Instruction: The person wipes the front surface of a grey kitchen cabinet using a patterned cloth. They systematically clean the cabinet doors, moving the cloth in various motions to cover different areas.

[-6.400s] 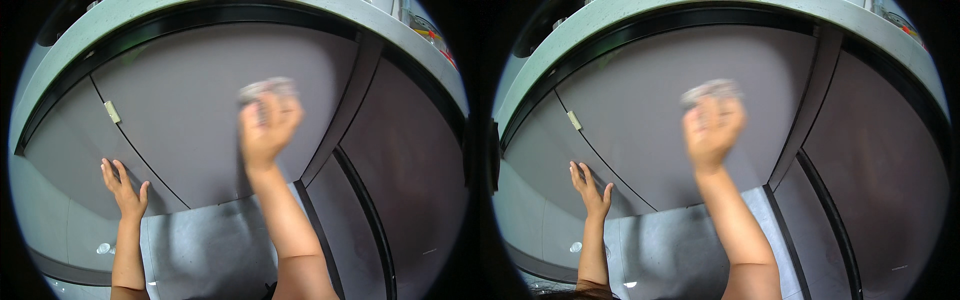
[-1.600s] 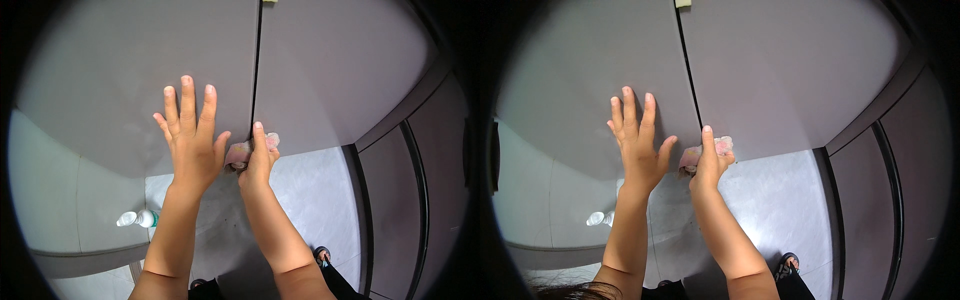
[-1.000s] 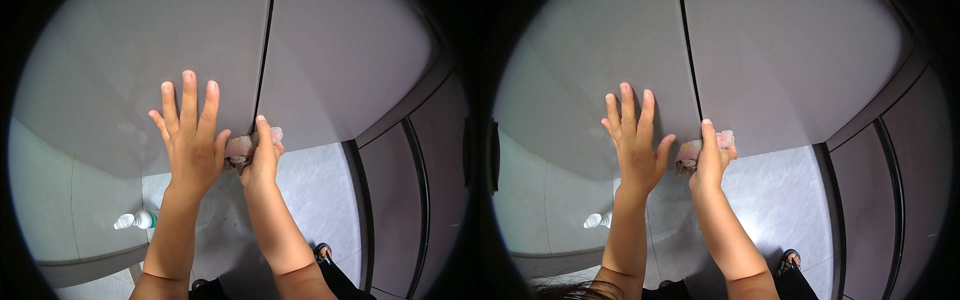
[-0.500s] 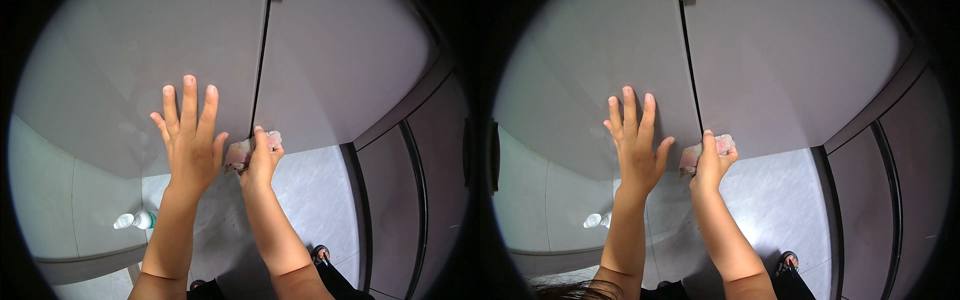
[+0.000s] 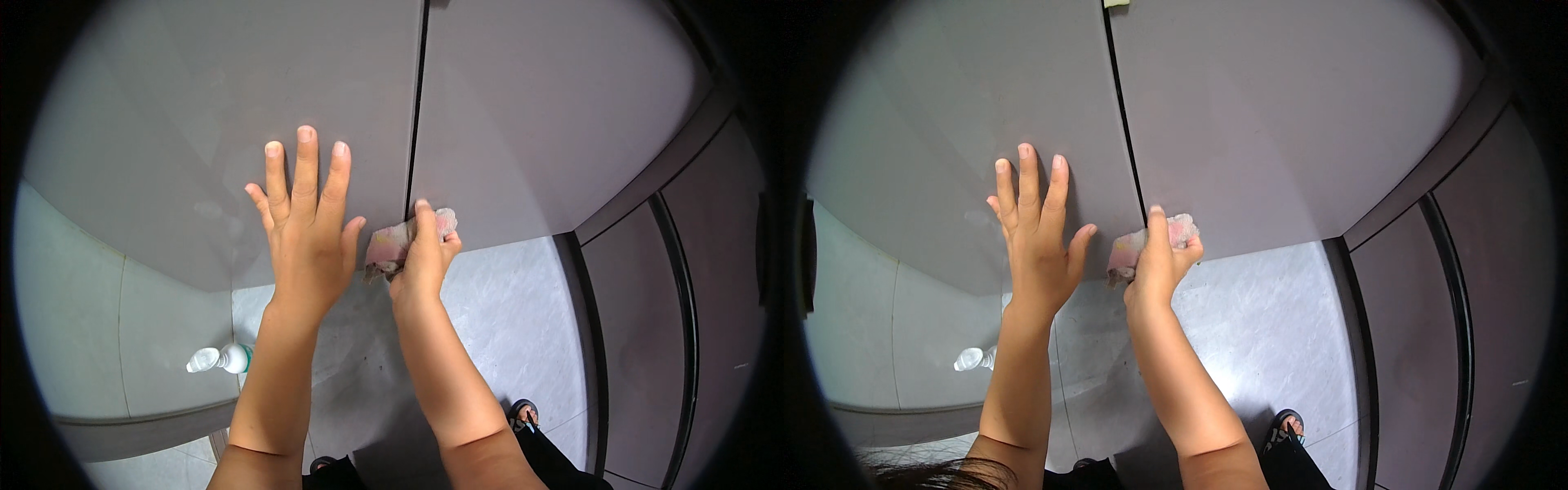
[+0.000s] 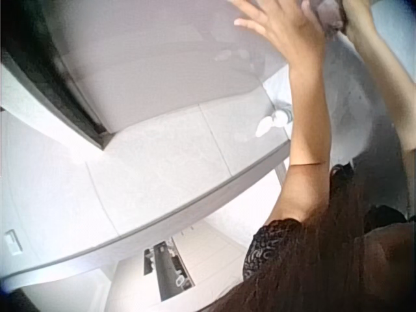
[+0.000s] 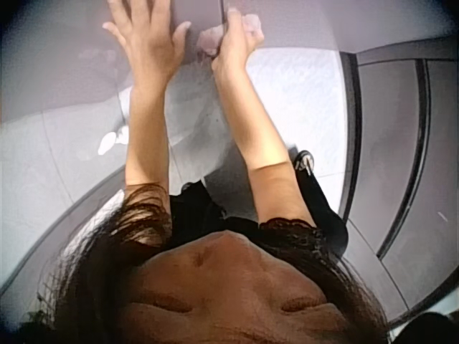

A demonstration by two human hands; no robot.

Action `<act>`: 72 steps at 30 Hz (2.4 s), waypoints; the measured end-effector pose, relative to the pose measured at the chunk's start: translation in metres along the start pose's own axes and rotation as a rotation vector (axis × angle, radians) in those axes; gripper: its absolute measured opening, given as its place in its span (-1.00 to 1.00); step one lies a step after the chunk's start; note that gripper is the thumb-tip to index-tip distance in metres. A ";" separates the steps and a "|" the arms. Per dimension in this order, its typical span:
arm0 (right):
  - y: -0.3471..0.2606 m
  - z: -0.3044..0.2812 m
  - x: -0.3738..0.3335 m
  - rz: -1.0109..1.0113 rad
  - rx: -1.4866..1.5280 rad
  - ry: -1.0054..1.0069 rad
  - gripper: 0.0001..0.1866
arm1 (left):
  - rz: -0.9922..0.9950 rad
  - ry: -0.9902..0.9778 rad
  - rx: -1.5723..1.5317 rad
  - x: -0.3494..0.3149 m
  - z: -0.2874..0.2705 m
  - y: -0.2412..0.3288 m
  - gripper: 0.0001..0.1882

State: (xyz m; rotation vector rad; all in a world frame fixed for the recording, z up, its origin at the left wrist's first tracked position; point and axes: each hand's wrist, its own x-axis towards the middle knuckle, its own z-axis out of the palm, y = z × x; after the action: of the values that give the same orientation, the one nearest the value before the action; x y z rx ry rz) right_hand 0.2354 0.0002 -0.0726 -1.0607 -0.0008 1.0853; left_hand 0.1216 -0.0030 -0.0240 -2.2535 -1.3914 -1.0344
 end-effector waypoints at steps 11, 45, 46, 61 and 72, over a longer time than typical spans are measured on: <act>0.007 -0.002 0.013 -0.115 -0.157 0.097 -0.12 | 0.004 0.017 0.043 -0.002 0.005 -0.001 -0.08; -0.067 -0.017 0.028 -0.145 0.000 0.034 -0.15 | 0.040 0.001 0.116 -0.003 0.007 -0.005 -0.15; -0.069 -0.014 0.027 -0.141 -0.015 0.050 -0.17 | 0.040 0.002 0.123 -0.003 0.006 -0.006 -0.15; -0.056 -0.030 0.041 -0.141 -0.038 0.014 -0.08 | 0.029 -0.013 0.162 -0.004 0.008 -0.003 -0.15; -0.073 -0.016 0.028 -0.128 -0.039 0.035 -0.06 | 0.024 -0.013 0.166 -0.002 0.007 -0.002 -0.17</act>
State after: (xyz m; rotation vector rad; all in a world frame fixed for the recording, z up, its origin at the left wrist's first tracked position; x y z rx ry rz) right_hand 0.3097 0.0049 -0.0432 -1.0999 -0.0615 0.9546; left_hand 0.1224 0.0009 -0.0310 -2.1551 -1.3969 -0.8646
